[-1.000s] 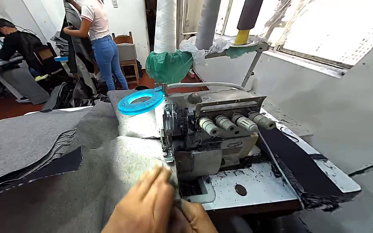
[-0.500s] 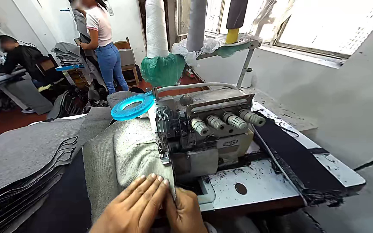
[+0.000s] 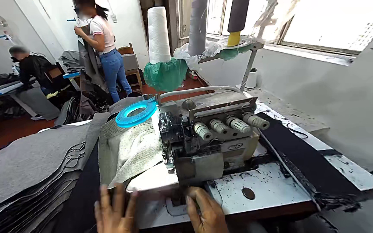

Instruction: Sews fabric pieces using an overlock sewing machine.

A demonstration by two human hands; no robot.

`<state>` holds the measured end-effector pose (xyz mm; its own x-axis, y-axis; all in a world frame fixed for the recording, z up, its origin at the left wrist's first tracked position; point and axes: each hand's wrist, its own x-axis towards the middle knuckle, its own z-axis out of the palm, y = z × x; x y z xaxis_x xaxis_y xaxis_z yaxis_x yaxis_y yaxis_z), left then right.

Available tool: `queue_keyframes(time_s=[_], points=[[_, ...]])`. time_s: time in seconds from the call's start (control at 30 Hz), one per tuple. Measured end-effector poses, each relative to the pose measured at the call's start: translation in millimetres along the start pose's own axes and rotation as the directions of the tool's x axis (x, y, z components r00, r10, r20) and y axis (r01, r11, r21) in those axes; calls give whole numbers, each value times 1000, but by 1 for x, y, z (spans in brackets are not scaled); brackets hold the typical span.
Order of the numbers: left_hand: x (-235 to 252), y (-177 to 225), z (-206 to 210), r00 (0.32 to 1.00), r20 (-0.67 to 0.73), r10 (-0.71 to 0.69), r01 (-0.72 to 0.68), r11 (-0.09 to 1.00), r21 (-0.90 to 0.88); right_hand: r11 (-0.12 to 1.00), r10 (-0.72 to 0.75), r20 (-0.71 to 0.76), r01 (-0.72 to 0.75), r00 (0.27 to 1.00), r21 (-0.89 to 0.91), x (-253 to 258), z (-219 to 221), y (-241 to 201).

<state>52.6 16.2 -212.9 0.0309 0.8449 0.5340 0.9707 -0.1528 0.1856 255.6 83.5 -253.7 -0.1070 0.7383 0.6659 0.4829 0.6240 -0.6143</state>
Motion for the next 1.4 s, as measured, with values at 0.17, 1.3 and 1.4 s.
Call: queue_keyframes(time_s=[0.17,1.3,1.4], points=[[81,-51,46,887,21,-462,462,887,-24,879,-225,65,232,972,-417,-11,16,19],[80,-186,-258,612,592,-524,352,851,390,993,-105,467,121,878,-4,-1,-24,15],[70,-185,-254,635,589,-500,343,866,365,995,-96,501,102,860,16,2,-26,14]])
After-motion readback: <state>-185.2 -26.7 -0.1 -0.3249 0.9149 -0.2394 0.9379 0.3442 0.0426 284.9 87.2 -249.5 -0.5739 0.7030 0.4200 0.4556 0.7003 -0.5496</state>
